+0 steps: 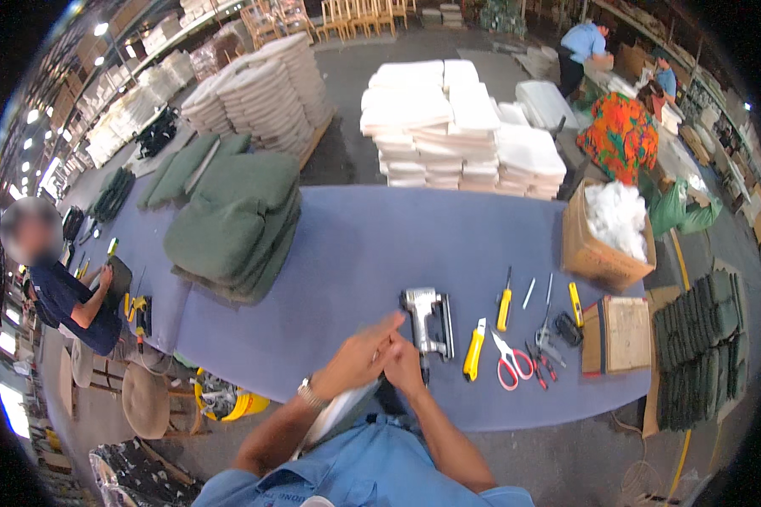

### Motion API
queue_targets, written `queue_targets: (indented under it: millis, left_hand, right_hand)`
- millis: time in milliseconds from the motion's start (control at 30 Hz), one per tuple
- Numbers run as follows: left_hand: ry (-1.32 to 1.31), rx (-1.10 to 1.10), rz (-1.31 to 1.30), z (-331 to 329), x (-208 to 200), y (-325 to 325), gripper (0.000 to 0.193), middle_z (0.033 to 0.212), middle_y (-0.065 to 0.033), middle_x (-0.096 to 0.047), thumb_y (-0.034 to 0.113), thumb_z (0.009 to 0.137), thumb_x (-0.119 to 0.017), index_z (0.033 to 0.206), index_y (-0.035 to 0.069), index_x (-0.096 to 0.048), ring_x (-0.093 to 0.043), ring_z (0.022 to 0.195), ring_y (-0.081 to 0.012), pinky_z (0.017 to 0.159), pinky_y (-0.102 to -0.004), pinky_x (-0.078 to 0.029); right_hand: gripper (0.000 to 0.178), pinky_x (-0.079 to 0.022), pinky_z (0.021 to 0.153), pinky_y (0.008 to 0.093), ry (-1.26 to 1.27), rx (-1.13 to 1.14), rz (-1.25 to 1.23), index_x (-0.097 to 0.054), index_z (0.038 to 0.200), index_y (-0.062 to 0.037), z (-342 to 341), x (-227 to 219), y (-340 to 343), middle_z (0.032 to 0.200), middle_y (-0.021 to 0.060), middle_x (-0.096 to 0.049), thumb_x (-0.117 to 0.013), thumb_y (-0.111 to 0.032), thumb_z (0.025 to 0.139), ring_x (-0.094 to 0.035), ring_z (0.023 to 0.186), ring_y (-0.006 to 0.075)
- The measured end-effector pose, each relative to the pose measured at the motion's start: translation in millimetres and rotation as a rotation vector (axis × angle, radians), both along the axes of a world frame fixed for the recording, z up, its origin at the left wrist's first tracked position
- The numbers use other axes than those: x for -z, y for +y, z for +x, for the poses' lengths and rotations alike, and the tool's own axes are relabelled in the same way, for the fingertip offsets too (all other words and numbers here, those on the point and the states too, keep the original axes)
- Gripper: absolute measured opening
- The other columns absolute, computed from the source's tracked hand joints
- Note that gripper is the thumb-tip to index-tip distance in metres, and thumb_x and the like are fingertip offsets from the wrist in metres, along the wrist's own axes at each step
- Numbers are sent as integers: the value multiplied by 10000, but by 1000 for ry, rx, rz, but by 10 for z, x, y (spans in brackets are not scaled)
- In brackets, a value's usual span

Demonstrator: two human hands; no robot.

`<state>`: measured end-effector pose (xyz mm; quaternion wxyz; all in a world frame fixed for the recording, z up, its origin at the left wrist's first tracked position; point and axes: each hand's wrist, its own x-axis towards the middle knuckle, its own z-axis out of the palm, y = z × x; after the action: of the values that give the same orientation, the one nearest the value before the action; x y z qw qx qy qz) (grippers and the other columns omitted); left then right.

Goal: The person assembles green fabric cushions by wrapping fabric around foam inserts, folding edges, and securing them with a staple gun. They trim excess fabric with scissors and place finished cushions on a stack.

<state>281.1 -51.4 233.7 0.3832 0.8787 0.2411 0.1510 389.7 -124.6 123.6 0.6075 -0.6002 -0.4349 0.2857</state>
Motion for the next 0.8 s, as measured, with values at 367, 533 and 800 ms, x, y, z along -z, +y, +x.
queue_targets:
  millis: [367, 533, 800]
  left_hand:
    - [89, 76, -27, -373, 686, 68, 655, 1503, -262, -496, 208, 993, -617, 1548, -25, -358, -507, 1359, -425, 1160, -466, -390]
    - [104, 118, -44, -378, 710, 59, 746, 1542, -228, -469, 168, 939, -659, 1575, -2, -309, -478, 1398, -407, 1144, -526, -402]
    - [113, 179, -10, -293, 759, 59, 732, 1616, -192, -385, 81, 913, -622, 1585, 61, -333, -387, 1483, -371, 1141, -582, -381]
  right_hand:
    - [332, -464, 643, 533, -89, -21, -459, -571, 851, -47, 42, -272, -341, 701, 199, -637, -552, -331, 1022, -645, 712, 439]
    - [327, -451, 639, 560, -82, 4, -483, -589, 850, -47, 53, -290, -385, 716, 214, -633, -559, -329, 1014, -630, 716, 464]
    - [348, -468, 607, 460, 39, 9, -520, -594, 856, -42, 55, -197, -430, 677, 159, -632, -550, -337, 1036, -632, 633, 352]
